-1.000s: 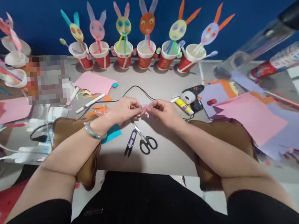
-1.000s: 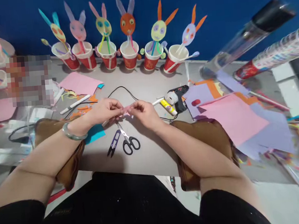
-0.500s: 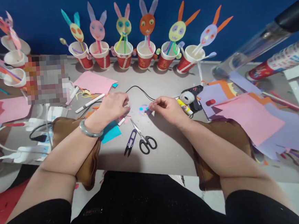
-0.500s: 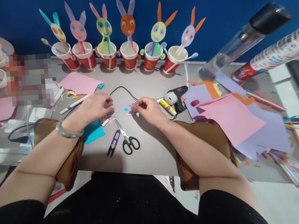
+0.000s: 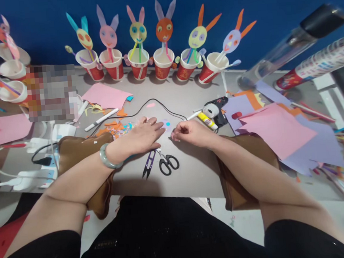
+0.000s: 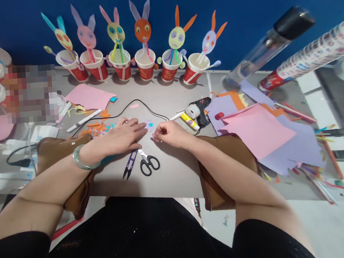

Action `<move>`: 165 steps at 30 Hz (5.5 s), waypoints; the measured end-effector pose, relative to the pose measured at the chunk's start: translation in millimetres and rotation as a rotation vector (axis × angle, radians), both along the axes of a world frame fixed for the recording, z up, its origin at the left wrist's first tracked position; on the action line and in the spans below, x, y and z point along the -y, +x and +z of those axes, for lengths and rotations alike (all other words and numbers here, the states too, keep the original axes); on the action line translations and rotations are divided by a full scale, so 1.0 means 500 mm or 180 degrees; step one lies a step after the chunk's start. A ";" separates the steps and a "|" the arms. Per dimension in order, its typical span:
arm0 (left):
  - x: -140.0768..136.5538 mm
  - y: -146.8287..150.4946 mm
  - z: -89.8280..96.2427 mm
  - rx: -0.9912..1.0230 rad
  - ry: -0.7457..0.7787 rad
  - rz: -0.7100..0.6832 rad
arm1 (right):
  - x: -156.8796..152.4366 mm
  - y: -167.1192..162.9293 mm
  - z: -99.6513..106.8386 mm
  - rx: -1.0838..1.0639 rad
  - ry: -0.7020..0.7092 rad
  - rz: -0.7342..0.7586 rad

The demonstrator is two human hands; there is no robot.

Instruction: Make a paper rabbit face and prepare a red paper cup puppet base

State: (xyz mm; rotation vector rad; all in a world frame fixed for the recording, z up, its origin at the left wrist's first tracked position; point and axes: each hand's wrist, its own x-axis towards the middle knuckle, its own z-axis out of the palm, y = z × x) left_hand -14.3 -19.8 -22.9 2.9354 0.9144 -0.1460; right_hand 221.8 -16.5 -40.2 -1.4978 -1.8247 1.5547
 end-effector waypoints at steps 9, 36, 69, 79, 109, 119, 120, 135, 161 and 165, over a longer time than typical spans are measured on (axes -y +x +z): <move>-0.011 0.004 0.002 0.0023 -0.0134 0.0131 | 0.023 -0.008 0.005 0.0884 0.0557 0.0172; 0.013 0.032 0.009 0.0224 -0.0249 -0.0613 | 0.018 0.173 0.000 0.3114 0.1928 -0.0570; -0.005 0.031 -0.007 0.0309 -0.0729 -0.0500 | 0.047 0.068 0.016 -0.0236 0.0670 -0.0926; -0.002 0.036 -0.005 0.0323 -0.0629 -0.0513 | 0.076 0.072 0.025 0.0349 0.1509 0.0158; -0.015 0.024 -0.033 0.0392 0.0302 -0.0538 | 0.061 0.083 0.005 0.0612 0.2769 0.2000; -0.018 0.027 -0.037 0.0401 0.0422 -0.0624 | 0.064 0.085 0.009 0.0699 0.2805 0.2017; -0.018 0.028 -0.037 0.0403 0.0446 -0.0594 | 0.063 0.085 0.010 0.0692 0.2801 0.2009; -0.016 0.023 -0.050 0.0239 0.0244 -0.0510 | 0.057 0.095 0.021 0.0104 0.1787 0.0175; -0.001 0.020 -0.060 0.0349 0.0282 -0.0322 | 0.060 0.055 -0.034 0.0982 0.2729 0.0911; 0.001 0.020 -0.053 0.0139 0.0393 -0.0369 | 0.066 0.056 -0.029 0.0709 0.2504 0.0653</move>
